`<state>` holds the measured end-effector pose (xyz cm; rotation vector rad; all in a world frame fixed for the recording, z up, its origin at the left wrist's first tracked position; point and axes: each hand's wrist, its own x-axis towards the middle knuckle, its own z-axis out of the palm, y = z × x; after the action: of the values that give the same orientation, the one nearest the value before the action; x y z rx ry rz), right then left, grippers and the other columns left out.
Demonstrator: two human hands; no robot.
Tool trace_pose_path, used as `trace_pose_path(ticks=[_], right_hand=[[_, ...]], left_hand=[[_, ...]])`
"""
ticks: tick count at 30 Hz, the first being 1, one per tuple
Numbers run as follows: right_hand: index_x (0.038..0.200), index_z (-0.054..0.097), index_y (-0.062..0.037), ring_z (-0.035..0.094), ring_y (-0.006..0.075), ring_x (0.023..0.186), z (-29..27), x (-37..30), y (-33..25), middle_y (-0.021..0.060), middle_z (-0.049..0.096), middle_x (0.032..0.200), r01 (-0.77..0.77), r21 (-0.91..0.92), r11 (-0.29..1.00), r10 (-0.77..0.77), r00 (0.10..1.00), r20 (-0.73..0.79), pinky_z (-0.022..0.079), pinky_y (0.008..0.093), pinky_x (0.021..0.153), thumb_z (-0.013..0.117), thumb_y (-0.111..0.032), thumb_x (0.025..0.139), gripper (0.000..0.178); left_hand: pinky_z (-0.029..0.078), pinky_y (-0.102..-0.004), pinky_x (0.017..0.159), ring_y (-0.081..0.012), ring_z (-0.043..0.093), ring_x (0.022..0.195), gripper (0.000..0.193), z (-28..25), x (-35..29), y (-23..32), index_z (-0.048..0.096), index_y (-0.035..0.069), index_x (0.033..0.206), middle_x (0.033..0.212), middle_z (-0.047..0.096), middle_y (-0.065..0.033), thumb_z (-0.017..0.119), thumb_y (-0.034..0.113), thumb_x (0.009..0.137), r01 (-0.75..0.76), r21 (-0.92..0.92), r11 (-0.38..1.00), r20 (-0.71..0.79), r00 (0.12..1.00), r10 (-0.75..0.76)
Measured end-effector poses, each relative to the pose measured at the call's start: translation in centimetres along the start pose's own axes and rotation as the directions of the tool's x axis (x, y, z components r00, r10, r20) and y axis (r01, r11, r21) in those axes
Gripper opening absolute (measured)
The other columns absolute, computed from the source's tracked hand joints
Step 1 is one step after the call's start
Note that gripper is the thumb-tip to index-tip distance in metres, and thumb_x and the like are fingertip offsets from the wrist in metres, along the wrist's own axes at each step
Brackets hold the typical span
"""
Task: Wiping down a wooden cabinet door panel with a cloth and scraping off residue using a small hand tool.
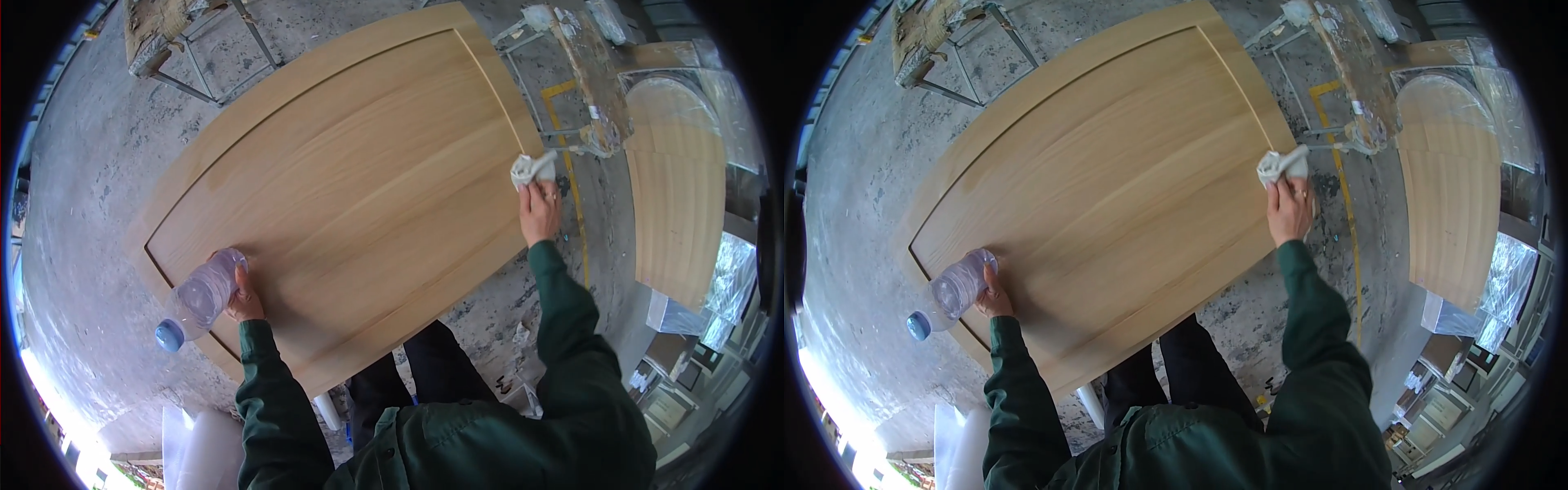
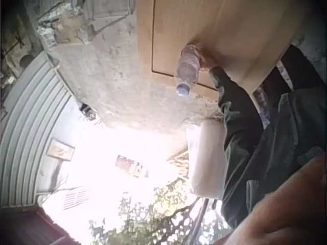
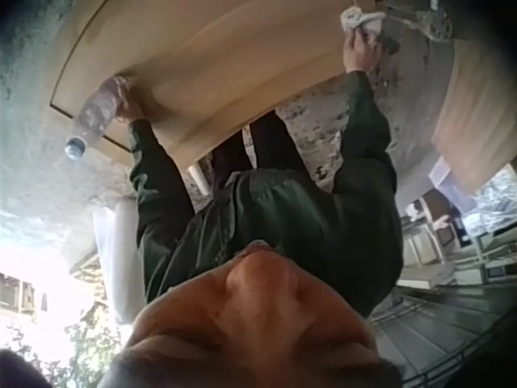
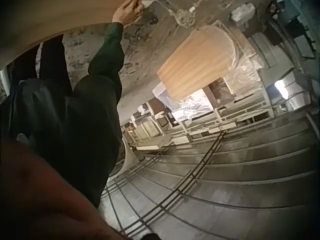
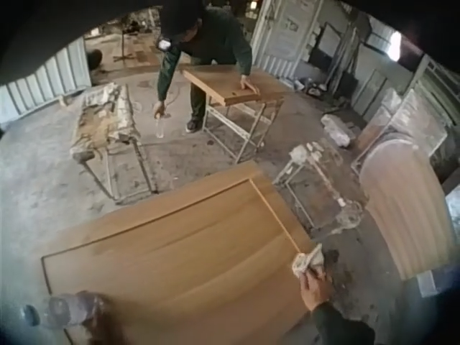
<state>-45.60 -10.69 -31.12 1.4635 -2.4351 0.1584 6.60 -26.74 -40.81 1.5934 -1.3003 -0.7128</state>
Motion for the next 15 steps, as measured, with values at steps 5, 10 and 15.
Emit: trace_pose_path(ticks=[5, 10, 15], right_hand=[[0.108, 0.059, -0.0072, 0.053, 0.0318, 0.086, -2.0, -5.2, -7.4, 0.0098, 0.052, 0.096, -0.353, -0.089, 0.931, 0.362, 0.923, 0.132, 0.045, 0.0429, 0.073, 0.050, -0.032, 0.089, 0.033], [0.117, 0.055, -0.0021, 0.051, 0.0293, 0.081, -6.8, -13.2, -20.1, 0.0119, 0.050, 0.091, -0.292, 0.343, 0.893, 0.175, 0.926, 0.333, 0.043, 0.0422, 0.067, 0.061, -0.018, 0.079, 0.041], [0.083, 0.059, -0.0070, 0.050, 0.0289, 0.073, -7.4, -15.4, -21.2, 0.0079, 0.053, 0.084, -0.050, 0.530, 0.847, -0.114, 0.955, 0.273, 0.041, 0.0434, 0.072, 0.061, -0.022, 0.079, 0.016]], left_hand=[[0.043, -0.0310, 0.088, -0.0187, 0.059, 0.097, 0.036, 0.4, 0.1, 0.9, 0.063, -0.003, 0.106, 0.107, 0.064, -0.0112, 0.068, 0.023, 0.082, 0.019, -0.052, 0.998, 0.011, 1.000, -0.019], [0.044, -0.0310, 0.087, -0.0194, 0.060, 0.094, 0.038, 0.0, 0.3, 1.6, 0.061, -0.002, 0.108, 0.106, 0.064, -0.0111, 0.071, 0.023, 0.081, 0.029, 0.026, 0.999, -0.005, 1.000, -0.028], [0.043, -0.0310, 0.088, -0.0202, 0.059, 0.097, 0.044, -0.3, 0.6, 1.8, 0.060, -0.002, 0.109, 0.108, 0.063, -0.0113, 0.072, 0.028, 0.079, 0.042, -0.005, 0.999, -0.002, 0.999, -0.042]])
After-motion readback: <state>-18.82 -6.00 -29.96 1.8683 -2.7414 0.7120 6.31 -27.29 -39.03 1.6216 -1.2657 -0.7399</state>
